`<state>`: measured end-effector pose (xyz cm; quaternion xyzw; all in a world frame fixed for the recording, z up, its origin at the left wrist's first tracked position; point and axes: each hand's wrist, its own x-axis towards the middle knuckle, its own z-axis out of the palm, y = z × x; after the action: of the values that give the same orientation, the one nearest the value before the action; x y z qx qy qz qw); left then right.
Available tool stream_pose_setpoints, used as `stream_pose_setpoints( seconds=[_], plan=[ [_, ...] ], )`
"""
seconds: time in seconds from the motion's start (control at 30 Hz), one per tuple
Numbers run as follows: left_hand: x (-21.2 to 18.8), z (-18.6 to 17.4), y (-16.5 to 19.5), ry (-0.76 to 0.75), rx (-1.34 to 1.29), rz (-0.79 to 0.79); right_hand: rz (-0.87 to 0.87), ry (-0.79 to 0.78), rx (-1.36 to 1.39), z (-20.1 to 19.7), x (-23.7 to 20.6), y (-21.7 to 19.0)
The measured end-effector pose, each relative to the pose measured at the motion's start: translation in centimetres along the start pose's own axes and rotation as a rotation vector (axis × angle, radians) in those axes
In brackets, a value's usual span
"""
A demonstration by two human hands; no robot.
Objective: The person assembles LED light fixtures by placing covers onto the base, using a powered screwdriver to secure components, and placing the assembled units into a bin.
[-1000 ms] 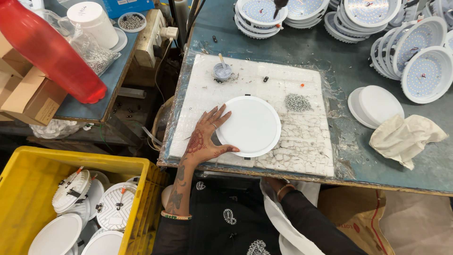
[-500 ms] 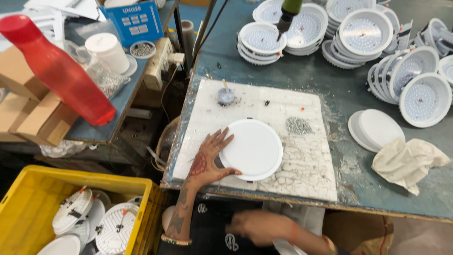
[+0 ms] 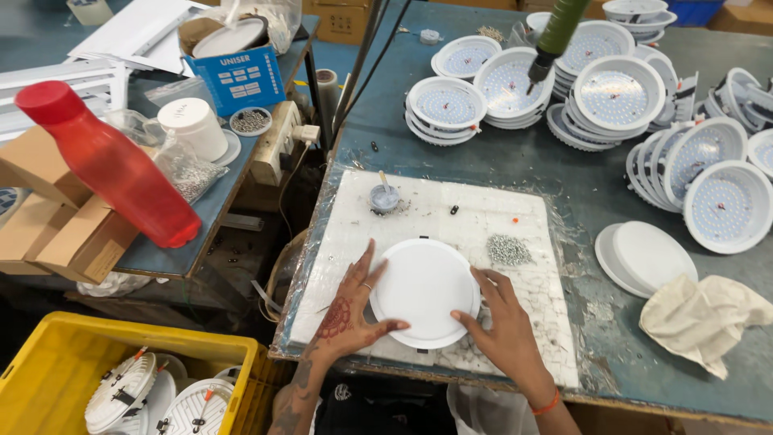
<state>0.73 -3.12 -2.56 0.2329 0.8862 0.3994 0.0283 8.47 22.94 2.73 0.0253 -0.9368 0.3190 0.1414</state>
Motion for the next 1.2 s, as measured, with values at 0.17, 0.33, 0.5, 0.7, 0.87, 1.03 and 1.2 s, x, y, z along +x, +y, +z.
stream_pose_setpoints(
  seconds=[0.17,0.33,0.5,0.7,0.87,1.03,1.2],
  plan=[
    [1.2,1.3,-0.1,-0.008,0.079,-0.169,0.239,-0.159,0.054,0.2,1.7,1.5],
    [1.4,1.9,-1.2,0.039,0.159,-0.036,0.322,-0.246,0.060,0.8,1.6,3.3],
    [1.3,1.9,0.5,0.105,-0.148,-0.082,0.077,-0.155,0.266,1.5,1.8,4.2],
    [-0.1,1.0,4.8,0.273,-0.412,0.104,0.191,-0.128,0.434,0.1,1.7,1.8],
    [1.1,-0.9,6.8,0.326,-0.510,0.157,-0.016,0.069,0.420,0.0,2.0,0.5],
    [1.6,-1.4,8.0,0.194,-0.292,-0.101,-0.069,0.150,0.299,1.7,1.8,1.2],
    [2.7,-1.0,9.4,0.241,-0.117,0.008,-0.099,0.133,0.186,1.4,1.1,2.3]
  ],
)
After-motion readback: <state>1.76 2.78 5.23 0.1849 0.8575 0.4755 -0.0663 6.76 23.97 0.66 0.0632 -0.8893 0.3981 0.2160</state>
